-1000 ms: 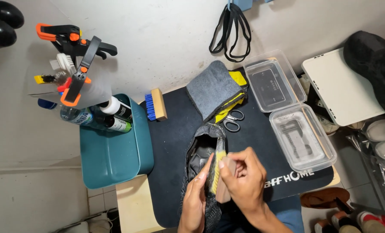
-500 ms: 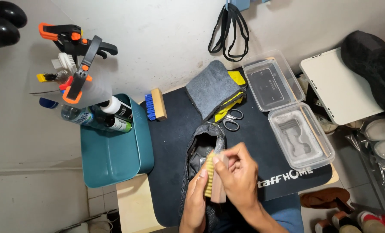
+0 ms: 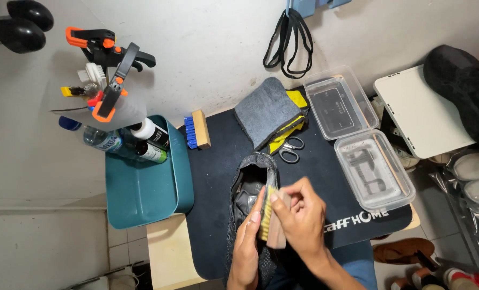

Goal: The person scrubs a black sneaker with a yellow-bristled brush, working on the upper, sides, and interior. The shoe is held and rotated to access different areas while cleaning.

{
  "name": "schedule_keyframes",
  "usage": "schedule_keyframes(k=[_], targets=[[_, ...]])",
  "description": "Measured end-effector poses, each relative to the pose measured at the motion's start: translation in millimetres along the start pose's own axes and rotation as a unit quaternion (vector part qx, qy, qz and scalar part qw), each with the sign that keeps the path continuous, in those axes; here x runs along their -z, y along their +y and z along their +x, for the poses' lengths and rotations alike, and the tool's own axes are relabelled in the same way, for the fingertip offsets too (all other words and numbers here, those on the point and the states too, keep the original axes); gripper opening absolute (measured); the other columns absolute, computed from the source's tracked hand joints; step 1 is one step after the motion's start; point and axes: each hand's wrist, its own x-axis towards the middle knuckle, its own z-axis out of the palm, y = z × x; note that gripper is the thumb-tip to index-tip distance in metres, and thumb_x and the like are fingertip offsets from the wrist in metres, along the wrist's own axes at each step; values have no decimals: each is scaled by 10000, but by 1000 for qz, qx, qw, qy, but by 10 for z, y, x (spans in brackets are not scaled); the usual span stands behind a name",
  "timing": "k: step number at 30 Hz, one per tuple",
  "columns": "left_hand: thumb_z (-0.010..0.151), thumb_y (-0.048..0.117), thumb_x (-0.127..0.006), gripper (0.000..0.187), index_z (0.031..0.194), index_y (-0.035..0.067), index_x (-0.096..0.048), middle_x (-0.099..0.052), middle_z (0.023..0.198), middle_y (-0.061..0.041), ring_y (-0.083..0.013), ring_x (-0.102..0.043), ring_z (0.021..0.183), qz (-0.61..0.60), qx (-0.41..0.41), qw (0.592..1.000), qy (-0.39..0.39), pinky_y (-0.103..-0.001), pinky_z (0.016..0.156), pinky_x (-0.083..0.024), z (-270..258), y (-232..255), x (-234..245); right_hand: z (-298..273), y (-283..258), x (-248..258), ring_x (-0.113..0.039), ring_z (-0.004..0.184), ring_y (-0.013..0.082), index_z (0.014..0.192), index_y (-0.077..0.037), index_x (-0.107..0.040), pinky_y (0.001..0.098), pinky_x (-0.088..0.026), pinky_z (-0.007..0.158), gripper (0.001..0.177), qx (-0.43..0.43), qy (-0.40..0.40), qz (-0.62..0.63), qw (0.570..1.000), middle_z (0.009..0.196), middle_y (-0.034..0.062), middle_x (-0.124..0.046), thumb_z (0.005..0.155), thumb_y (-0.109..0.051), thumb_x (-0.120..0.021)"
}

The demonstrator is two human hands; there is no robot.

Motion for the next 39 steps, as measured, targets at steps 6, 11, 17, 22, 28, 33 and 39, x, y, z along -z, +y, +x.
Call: schedule_keyframes(k=[6,11,17,22,28,33,39], targets=[[971,243,-554,643,1575,86,-400,-483,1601,-99,-165,-470,1446,-40,67,997,19,-315,1186,-348,58,11,61,9,64,34,-536,618,115,854,-111,-652,285,-445,567,200,69,-14,-49,996,746,7,-621,830,-278,-760],[998,364,-465,619,1574,146,-403,-503,1587,-130,-213,-455,1493,204,63,977,-9,-334,1178,-338,-31,331,107,166,123,238,-539,618,98,944,-82,-659,242,-462,554,199,23,48,-31,998,757,17,-598,852,-221,-767],[1057,469,-433,365,1223,158,-527,-735,800,-86,-394,-692,739,606,6,790,-88,-474,623,-474,-13,220,314,31,289,391,-574,585,81,1001,-79,-669,219,-473,533,220,-104,-9,12,994,716,26,-588,882,-246,-747],[1094,365,-524,383,784,143,-478,-546,548,-91,-355,-560,488,665,-71,739,-82,-443,475,-369,22,167,304,-125,446,398,-653,685,104,1067,-75,-652,244,-562,642,245,-166,-34,62,984,829,67,-659,891,-236,-705],[1071,344,-558,393,747,138,-477,-354,694,86,-53,-306,650,256,-18,966,27,-291,586,-222,89,155,356,-204,421,628,-631,893,142,1126,-62,-633,264,-476,849,254,-135,-21,150,979,1015,72,-655,950,-241,-589],[1049,320,-518,365,1142,39,-730,-681,982,3,-102,-587,940,54,-44,995,67,-292,860,-476,172,-264,261,-231,355,761,-562,749,138,1095,-32,-636,262,-420,716,226,-162,-19,190,968,924,67,-599,942,-195,-603],[995,341,-519,539,1396,0,-631,-709,1362,-99,-208,-616,1323,59,-18,992,108,-361,1139,-459,123,-148,261,-229,319,750,-617,836,146,1038,-41,-681,262,-434,804,248,-174,-42,129,975,1030,75,-684,875,-225,-644]])
